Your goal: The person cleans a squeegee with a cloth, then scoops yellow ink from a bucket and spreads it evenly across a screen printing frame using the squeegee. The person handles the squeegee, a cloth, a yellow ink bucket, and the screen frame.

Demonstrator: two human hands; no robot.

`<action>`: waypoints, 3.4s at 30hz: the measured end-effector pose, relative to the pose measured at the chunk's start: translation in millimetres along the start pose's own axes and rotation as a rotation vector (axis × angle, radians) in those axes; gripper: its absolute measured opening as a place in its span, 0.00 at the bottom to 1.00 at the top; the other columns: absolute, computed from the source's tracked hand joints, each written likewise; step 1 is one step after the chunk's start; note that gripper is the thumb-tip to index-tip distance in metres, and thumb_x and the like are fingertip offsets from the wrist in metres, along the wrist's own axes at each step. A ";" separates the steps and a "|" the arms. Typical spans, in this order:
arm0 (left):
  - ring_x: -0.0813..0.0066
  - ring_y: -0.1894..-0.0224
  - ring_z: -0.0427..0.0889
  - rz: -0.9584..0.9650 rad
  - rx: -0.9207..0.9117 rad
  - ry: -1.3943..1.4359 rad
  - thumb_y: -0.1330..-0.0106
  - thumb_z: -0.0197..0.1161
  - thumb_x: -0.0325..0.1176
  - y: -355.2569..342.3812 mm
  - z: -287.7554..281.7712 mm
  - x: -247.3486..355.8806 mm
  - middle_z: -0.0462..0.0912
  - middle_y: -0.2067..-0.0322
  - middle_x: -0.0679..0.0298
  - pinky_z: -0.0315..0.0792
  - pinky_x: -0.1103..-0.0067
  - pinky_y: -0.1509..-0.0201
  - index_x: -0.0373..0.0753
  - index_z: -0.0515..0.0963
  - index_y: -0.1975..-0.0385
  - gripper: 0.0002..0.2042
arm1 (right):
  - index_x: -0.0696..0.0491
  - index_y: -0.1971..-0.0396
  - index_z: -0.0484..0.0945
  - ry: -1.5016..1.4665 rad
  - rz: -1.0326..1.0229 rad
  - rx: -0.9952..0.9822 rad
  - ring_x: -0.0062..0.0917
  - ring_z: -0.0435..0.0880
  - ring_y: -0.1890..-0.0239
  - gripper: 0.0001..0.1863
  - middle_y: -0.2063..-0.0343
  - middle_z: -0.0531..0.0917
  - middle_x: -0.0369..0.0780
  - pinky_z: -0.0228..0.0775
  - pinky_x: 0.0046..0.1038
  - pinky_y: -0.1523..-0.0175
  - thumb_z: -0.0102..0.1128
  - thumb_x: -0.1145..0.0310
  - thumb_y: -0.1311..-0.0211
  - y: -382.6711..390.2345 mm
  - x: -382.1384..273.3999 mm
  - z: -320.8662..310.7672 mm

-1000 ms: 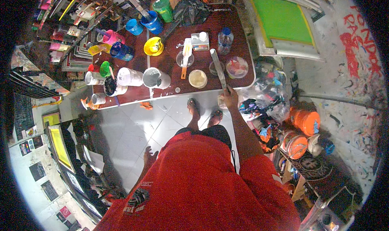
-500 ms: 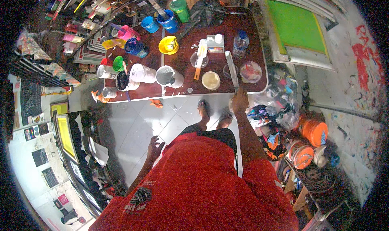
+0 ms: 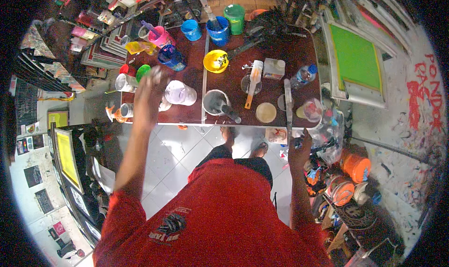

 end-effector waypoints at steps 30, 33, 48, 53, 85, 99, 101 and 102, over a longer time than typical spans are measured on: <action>0.52 0.49 0.75 -1.049 -0.341 -0.004 0.34 0.41 0.61 -263.0 -18.4 -286.0 0.71 0.50 0.47 0.69 0.57 0.45 0.36 0.61 0.44 0.33 | 0.50 0.42 0.64 -1.019 0.573 -0.998 0.34 0.70 0.42 0.24 0.41 0.66 0.40 0.64 0.45 0.41 0.54 0.63 0.38 -166.9 -66.0 360.5; 0.58 0.51 0.76 -0.997 -0.375 -0.032 0.34 0.47 0.55 -259.4 -18.7 -287.0 0.72 0.52 0.51 0.70 0.60 0.45 0.37 0.64 0.46 0.28 | 0.51 0.46 0.67 -0.924 0.431 -0.974 0.32 0.73 0.45 0.21 0.42 0.67 0.40 0.71 0.39 0.44 0.54 0.68 0.39 -164.0 -74.2 351.8; 0.62 0.46 0.75 -0.848 -0.516 0.228 0.39 0.61 0.43 -231.8 -5.3 -232.1 0.74 0.48 0.57 0.67 0.61 0.39 0.36 0.69 0.47 0.23 | 0.57 0.50 0.72 -0.597 0.037 -0.798 0.21 0.77 0.57 0.19 0.59 0.78 0.40 0.70 0.23 0.52 0.55 0.74 0.43 -176.1 -185.0 246.4; 0.61 0.41 0.70 -0.849 -0.704 0.462 0.38 0.57 0.48 -191.8 36.4 -160.3 0.70 0.43 0.58 0.62 0.61 0.36 0.39 0.64 0.41 0.28 | 0.57 0.51 0.73 -0.408 -0.076 -0.699 0.19 0.77 0.62 0.20 0.61 0.79 0.39 0.68 0.20 0.57 0.54 0.76 0.46 -186.0 -212.7 183.1; 0.60 0.47 0.74 0.026 -0.024 1.272 0.38 0.37 0.58 264.7 -111.8 -56.3 0.73 0.46 0.59 0.71 0.63 0.48 0.44 0.67 0.43 0.31 | 0.47 0.63 0.81 -0.109 -1.675 -1.211 0.32 0.78 0.53 0.13 0.57 0.80 0.38 0.72 0.31 0.51 0.63 0.69 0.53 185.6 -405.9 -10.9; 0.62 0.51 0.77 0.186 0.400 1.194 0.36 0.35 0.51 393.6 -208.1 -57.3 0.77 0.51 0.58 0.72 0.65 0.48 0.40 0.69 0.46 0.27 | 0.50 0.69 0.82 -0.262 -1.697 -1.311 0.29 0.81 0.58 0.14 0.64 0.83 0.36 0.76 0.29 0.56 0.71 0.68 0.60 324.9 -415.1 -40.8; 0.62 0.51 0.77 0.203 0.390 1.201 0.36 0.35 0.51 396.9 -209.9 -57.4 0.77 0.51 0.59 0.72 0.65 0.49 0.41 0.69 0.46 0.27 | 0.50 0.69 0.82 -0.249 -1.726 -1.323 0.29 0.82 0.58 0.14 0.64 0.83 0.37 0.76 0.29 0.56 0.72 0.68 0.61 323.9 -419.4 -44.4; 0.63 0.51 0.77 0.209 0.379 1.210 0.36 0.35 0.51 397.9 -210.9 -59.5 0.77 0.51 0.59 0.72 0.65 0.49 0.41 0.69 0.46 0.27 | 0.50 0.68 0.82 -0.245 -1.723 -1.331 0.29 0.82 0.58 0.15 0.64 0.83 0.37 0.76 0.29 0.56 0.72 0.68 0.61 323.6 -421.9 -47.4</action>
Point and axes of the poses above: each hand's wrist, its own y-axis away from the middle knuckle, its own z-axis out of the palm, x = y × z, the point moved 3 cm from there along -y, towards the middle knuckle
